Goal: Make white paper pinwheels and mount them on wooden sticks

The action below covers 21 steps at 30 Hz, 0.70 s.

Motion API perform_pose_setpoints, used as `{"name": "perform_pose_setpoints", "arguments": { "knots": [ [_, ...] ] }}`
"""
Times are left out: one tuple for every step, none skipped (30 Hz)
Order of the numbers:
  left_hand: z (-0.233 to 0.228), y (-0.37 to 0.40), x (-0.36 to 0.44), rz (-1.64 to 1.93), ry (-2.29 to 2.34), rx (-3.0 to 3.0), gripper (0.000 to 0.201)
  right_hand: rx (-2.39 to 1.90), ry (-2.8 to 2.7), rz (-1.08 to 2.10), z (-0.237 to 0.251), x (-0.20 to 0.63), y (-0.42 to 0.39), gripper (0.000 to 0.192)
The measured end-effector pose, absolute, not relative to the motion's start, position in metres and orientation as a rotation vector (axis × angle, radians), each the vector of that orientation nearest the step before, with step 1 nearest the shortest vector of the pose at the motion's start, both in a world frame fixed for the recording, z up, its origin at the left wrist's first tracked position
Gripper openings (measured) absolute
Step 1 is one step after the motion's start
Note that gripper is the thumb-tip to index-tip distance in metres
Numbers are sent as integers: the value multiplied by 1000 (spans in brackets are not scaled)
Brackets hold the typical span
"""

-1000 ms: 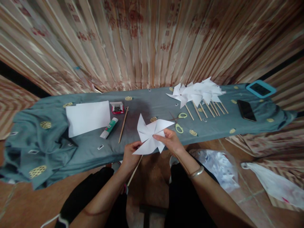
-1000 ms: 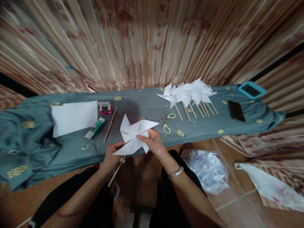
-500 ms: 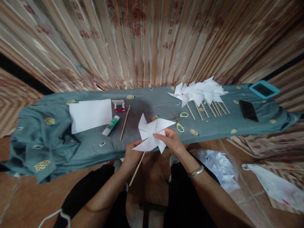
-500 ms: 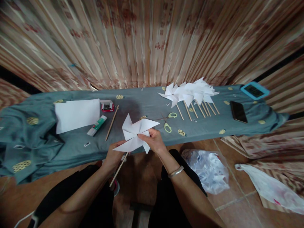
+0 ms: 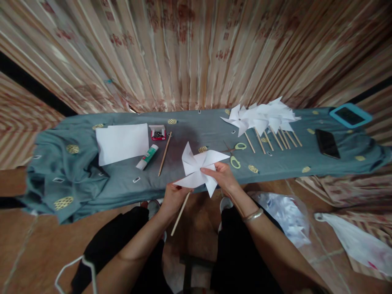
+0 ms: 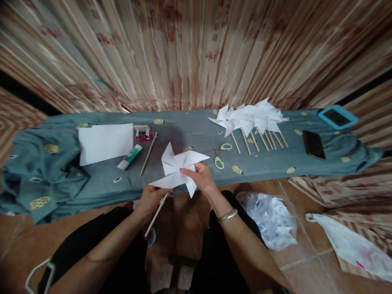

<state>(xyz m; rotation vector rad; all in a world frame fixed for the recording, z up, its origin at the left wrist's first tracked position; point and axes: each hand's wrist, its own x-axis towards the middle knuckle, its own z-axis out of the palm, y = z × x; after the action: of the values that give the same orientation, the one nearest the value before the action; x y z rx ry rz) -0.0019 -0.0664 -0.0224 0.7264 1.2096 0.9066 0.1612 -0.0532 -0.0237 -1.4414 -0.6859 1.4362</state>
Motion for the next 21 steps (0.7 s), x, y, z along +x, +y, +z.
{"name": "perform_pose_setpoints", "arguments": {
  "knots": [
    [-22, -69, -1, 907, 1201, 708, 21, -1443, -689, 1438, -24, 161, -53, 37],
    [-23, -72, 0, 905, 1194, 688, 21, -1443, -693, 1441, -24, 161, -52, 37],
    [-24, -74, 1, 906, 1191, 668, 22, -1442, -697, 1445, -24, 161, -52, 37],
    [-25, -77, 1, 914, 1191, 650, 22, -1440, -703, 1453, -24, 160, -52, 37],
    [-26, -80, 2, 927, 1192, 631, 22, -1436, -708, 1462, -24, 159, -52, 38],
    [-27, -83, 2, 943, 1194, 612, 21, -1431, -715, 1473, -24, 158, -52, 38],
    [-27, -85, 2, 963, 1194, 593, 19, -1425, -721, 1483, -24, 156, -52, 39],
    [-28, -86, 1, 981, 1194, 575, 17, -1419, -727, 1493, -24, 155, -52, 39],
    [-28, -87, 1, 996, 1194, 559, 16, -1415, -732, 1501, -24, 153, -52, 39],
    [-29, -88, 0, 1005, 1193, 545, 16, -1414, -737, 1507, -24, 151, -51, 39],
    [-30, -88, -1, 1012, 1191, 534, 17, -1415, -741, 1512, -25, 150, -51, 39],
    [-32, -88, -1, 1017, 1189, 524, 17, -1419, -744, 1516, -25, 149, -51, 38],
    [-34, -88, -2, 1021, 1187, 517, 17, -1424, -746, 1521, -26, 149, -50, 38],
    [-36, -88, -2, 1024, 1185, 512, 17, -1430, -747, 1525, -27, 150, -50, 38],
    [-40, -88, -2, 1025, 1184, 508, 18, -1435, -748, 1528, -28, 150, -49, 38],
    [-43, -87, -2, 1024, 1184, 507, 18, -1440, -748, 1531, -29, 152, -49, 38],
    [-46, -87, -2, 1019, 1184, 508, 19, -1444, -747, 1534, -29, 153, -49, 37],
    [-48, -87, -2, 1011, 1184, 511, 20, -1449, -746, 1537, -30, 155, -49, 37],
    [-50, -87, -2, 1003, 1184, 514, 22, -1452, -745, 1540, -30, 156, -49, 36],
    [-50, -86, -3, 994, 1181, 517, 24, -1455, -743, 1545, -30, 157, -49, 35],
    [-50, -86, -3, 988, 1178, 517, 26, -1456, -741, 1550, -30, 157, -50, 35]
  ]
}}
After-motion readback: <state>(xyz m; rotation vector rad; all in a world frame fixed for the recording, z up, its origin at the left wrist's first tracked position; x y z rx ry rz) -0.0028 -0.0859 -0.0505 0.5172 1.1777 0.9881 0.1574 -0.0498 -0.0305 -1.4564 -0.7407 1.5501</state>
